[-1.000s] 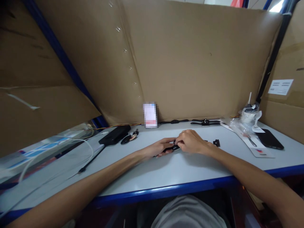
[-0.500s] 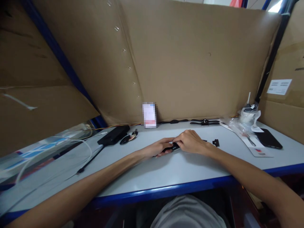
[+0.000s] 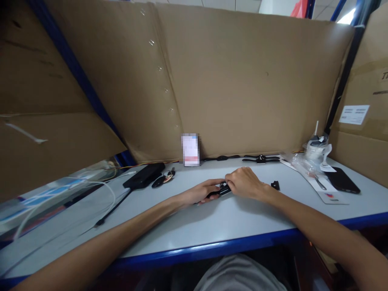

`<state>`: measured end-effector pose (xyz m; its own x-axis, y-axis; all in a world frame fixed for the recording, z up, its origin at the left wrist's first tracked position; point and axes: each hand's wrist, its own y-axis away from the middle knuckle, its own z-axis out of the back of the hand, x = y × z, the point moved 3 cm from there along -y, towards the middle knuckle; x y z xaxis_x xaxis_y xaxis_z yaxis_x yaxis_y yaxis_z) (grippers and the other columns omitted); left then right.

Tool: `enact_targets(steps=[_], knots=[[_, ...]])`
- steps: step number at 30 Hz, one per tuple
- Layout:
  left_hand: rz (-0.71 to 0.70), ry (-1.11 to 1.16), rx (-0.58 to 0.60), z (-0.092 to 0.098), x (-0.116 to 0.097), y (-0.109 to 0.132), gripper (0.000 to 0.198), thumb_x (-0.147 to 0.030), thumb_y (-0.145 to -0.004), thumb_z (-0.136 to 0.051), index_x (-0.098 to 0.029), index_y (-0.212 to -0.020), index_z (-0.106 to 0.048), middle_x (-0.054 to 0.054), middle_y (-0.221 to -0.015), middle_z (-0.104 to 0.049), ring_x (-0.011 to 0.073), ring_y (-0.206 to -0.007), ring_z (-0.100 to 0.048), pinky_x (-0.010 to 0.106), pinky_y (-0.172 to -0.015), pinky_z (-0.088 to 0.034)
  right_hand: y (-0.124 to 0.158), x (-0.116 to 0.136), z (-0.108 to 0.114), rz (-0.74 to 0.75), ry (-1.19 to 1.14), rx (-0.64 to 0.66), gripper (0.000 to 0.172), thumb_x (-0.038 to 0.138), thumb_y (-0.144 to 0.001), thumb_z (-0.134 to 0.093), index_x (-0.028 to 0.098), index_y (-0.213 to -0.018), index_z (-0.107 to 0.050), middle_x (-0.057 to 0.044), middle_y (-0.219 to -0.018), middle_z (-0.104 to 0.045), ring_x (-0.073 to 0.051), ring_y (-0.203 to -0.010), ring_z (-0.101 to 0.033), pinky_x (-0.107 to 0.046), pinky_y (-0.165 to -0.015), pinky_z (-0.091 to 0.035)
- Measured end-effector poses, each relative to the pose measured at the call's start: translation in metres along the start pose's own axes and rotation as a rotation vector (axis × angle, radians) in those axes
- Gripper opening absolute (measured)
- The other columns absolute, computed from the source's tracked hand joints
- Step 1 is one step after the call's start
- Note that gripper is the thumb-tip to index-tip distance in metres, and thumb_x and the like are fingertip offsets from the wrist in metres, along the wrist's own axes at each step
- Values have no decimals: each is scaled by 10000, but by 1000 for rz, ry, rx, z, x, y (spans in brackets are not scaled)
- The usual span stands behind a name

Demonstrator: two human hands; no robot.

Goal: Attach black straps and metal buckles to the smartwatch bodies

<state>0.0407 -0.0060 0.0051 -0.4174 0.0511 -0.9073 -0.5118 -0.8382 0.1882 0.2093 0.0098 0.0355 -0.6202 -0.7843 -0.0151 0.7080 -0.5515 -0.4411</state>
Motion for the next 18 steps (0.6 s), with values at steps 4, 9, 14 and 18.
enact_targets(steps=[4,9,14,18], knots=[[23,-14,-2,1,1,0,430,-293,-908,-435,-171,-1314,-507,-74,-617,-403,78,-429,-255,172,-355,-188,1,-2,-2,3,-112,-2,282,97,-794,-511,192,-790,-776,-28,-724,-746,-133,-603,-566,-255,-602,-315],[-7,-7,-2,1,1,-1,450,-302,-909,-441,-163,-1332,-507,-72,-624,-398,77,-435,-258,170,-357,-194,0,-8,-5,0,-288,5,324,66,-747,-520,214,-843,-792,1,-746,-749,-117,-611,-557,-229,-617,-336],[-4,-73,-4,1,0,-1,516,-271,-912,-422,-156,-1413,-464,-68,-611,-402,89,-436,-267,189,-379,-205,-1,-15,4,-56,-214,-58,269,82,-762,-544,194,-871,-763,14,-640,-667,-119,-589,-500,-231,-585,-291],[-47,-104,-6,-1,-3,2,562,-259,-912,-433,-143,-1462,-442,-58,-608,-420,96,-467,-289,215,-454,-251,-2,-20,13,-79,-164,-64,225,67,-748,-568,179,-827,-746,-13,-725,-678,-134,-680,-540,-232,-626,-315]])
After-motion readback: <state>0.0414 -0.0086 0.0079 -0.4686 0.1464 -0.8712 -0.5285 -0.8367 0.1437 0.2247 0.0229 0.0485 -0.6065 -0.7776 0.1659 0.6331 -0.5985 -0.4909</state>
